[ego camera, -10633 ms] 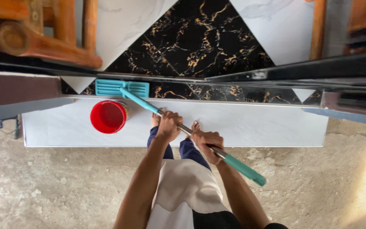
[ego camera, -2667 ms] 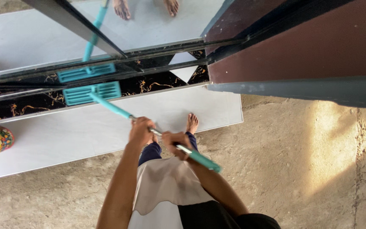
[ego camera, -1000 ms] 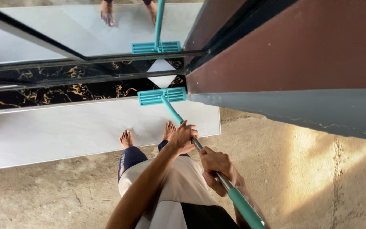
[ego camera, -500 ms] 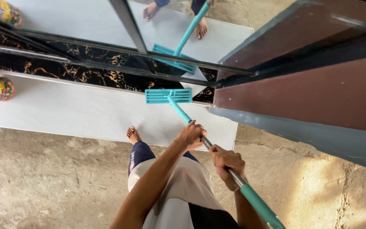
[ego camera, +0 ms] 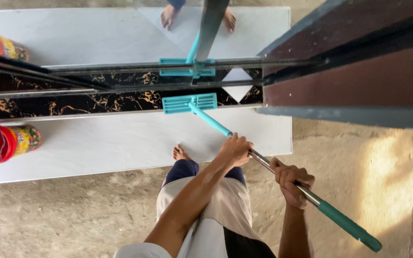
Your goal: The person mops a tiled floor around furniture and a doorway using a sponge mop and a red bucket.
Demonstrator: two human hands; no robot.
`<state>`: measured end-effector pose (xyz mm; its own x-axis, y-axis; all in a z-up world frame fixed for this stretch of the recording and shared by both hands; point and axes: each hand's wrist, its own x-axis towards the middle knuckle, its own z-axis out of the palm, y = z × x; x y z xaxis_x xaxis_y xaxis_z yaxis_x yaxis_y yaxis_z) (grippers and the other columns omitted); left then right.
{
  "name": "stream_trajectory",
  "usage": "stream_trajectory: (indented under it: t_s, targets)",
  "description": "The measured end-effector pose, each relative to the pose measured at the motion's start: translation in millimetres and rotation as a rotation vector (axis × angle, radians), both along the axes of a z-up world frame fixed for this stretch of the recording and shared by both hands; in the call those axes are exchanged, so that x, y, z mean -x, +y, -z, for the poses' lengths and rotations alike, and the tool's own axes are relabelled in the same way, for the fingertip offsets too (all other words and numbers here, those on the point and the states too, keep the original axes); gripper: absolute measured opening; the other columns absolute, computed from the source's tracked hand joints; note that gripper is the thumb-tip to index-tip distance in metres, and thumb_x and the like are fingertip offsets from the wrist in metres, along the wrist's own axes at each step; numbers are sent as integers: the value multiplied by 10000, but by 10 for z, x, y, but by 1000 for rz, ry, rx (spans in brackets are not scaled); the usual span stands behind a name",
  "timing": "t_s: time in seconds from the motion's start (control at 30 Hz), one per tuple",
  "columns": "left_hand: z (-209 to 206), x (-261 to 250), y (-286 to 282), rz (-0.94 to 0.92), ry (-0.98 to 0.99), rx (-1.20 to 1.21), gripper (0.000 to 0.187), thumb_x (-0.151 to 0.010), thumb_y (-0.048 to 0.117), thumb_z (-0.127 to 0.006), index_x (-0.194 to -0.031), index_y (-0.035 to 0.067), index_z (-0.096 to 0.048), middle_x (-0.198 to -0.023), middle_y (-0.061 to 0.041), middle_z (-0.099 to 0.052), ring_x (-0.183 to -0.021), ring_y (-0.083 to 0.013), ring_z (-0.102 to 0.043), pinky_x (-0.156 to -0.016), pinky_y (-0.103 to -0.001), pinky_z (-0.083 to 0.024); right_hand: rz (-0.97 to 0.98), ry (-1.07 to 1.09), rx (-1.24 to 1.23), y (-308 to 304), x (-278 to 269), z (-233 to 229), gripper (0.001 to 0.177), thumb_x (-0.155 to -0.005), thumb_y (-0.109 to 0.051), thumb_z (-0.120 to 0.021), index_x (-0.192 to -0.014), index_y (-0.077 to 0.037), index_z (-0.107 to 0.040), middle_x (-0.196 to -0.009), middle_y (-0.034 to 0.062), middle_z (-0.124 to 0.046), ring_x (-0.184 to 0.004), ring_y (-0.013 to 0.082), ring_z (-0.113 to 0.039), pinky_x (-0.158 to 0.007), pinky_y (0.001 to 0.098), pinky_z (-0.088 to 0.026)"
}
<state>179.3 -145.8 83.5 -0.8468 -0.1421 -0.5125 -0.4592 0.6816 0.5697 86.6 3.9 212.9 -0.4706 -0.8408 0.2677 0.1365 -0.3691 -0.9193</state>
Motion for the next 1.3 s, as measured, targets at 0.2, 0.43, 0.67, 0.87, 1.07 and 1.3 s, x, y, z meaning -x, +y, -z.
stream_trajectory:
  t_s: [0.2,0.43,0.67,0.87,1.07,1.3]
  targets:
    - [59,-410,-263,-109,-20,-24,286,-901,188,-633,-1177,186,-706,-1168,-158,-643,-1276,-434,-500,-1007,-658,-439,8,-49,33,-248,-381,143,236,-815,-101,-587,-632,-68,-441,-520,8,-346,-477,147,-309,-726,442,-422]
    - [589,-957,-736,-272,-34,60,313,-935,210,-632,-1245,181,-668,-1277,-169,-624,-1369,-456,-451,-1085,-610,-436,-89,-196,84,-709,-627,960,300,-923,-130,-634,-691,-105,-446,-565,6,-332,-553,146,-319,-818,451,-424]
    - [692,-2316,-1373,-659,-211,102,317,-925,155,-635,-1228,244,-663,-1498,-85,-482,-1535,-370,-237,-1202,-685,-236,-381,81,50,-1574,-1662,1303,280,-949,-214,-566,-706,-81,-522,-635,25,-490,-603,162,-470,-949,474,-484]
    - [649,-2926,-1643,-1106,-34,167,592,-860,62,-622,-1405,269,-518,-1652,-182,-271,-1510,-437,-242,-1181,-595,-301,-677,263,89,-2650,-1928,1121,206,-947,-98,-548,-750,-68,-499,-683,35,-535,-653,189,-556,-997,465,-487]
    - [490,-3407,-1822,-1298,-24,66,909,-835,38,-582,-1614,278,-180,-1624,-313,-213,-1426,-497,-367,-1145,-498,-396,-834,427,193,-3247,-2443,1198,212,-935,-75,-601,-746,-110,-511,-704,27,-534,-636,193,-542,-1003,467,-511]
    - [436,-4149,-2137,-1410,-69,-12,969,-845,62,-561,-1650,259,-58,-1612,-322,-259,-1323,-510,-494,-1122,-505,-427,-871,543,236,-3621,-3261,1143,128,-847,-19,-602,-772,-83,-520,-744,78,-518,-683,267,-541,-1019,474,-511]
